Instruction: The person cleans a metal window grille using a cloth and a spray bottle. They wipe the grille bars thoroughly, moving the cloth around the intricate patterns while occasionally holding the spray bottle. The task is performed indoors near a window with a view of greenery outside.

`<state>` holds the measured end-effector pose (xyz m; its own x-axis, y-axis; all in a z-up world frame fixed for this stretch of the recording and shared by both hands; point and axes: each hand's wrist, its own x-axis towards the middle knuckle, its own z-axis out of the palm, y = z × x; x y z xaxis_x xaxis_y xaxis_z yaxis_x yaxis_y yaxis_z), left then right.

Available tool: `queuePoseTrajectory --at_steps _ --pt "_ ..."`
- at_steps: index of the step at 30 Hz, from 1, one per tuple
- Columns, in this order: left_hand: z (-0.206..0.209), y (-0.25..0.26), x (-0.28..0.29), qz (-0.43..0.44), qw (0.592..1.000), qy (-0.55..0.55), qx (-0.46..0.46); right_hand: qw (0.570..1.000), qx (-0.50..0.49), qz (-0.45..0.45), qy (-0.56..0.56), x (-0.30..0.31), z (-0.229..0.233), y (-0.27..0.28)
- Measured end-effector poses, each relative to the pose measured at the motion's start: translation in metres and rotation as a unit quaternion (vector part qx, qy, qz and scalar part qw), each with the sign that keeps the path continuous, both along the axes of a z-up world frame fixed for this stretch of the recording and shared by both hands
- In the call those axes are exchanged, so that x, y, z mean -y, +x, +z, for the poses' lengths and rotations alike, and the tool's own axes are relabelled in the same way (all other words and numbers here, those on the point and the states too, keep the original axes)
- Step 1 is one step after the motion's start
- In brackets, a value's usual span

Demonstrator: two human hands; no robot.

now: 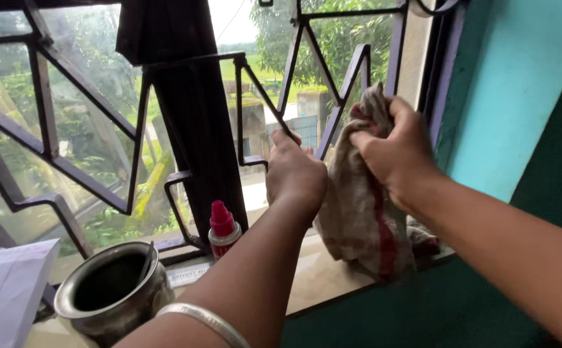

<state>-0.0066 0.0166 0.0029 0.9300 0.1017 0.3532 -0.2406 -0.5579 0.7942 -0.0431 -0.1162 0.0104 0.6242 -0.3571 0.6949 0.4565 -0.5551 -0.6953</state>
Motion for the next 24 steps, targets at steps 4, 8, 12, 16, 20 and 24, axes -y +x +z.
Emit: queuePoseTrajectory --at_steps 4,8,12,16,20,24 --pt "-0.001 -0.002 -0.006 0.003 1.000 -0.006 -0.015 0.996 -0.091 -0.021 -0.006 -0.035 -0.014 0.000" --pt "-0.004 0.003 -0.003 0.009 1.000 0.006 -0.010 0.983 -0.177 -0.018 -0.036 -0.038 -0.021 -0.005" --pt "-0.008 0.005 0.003 -0.005 1.000 -0.011 0.008 0.969 -0.205 -0.015 -0.136 -0.026 -0.046 -0.004" --pt "-0.010 0.002 -0.012 -0.003 1.000 -0.007 0.004 0.957 -0.255 0.124 -0.063 -0.031 -0.050 -0.008" --pt "-0.001 0.004 -0.006 -0.016 0.999 -0.042 -0.024 0.967 -0.194 0.146 0.073 -0.027 -0.022 -0.023" --pt "0.000 0.003 -0.007 -0.016 0.999 -0.037 -0.008 0.984 -0.160 0.022 -0.073 -0.039 -0.019 -0.035"
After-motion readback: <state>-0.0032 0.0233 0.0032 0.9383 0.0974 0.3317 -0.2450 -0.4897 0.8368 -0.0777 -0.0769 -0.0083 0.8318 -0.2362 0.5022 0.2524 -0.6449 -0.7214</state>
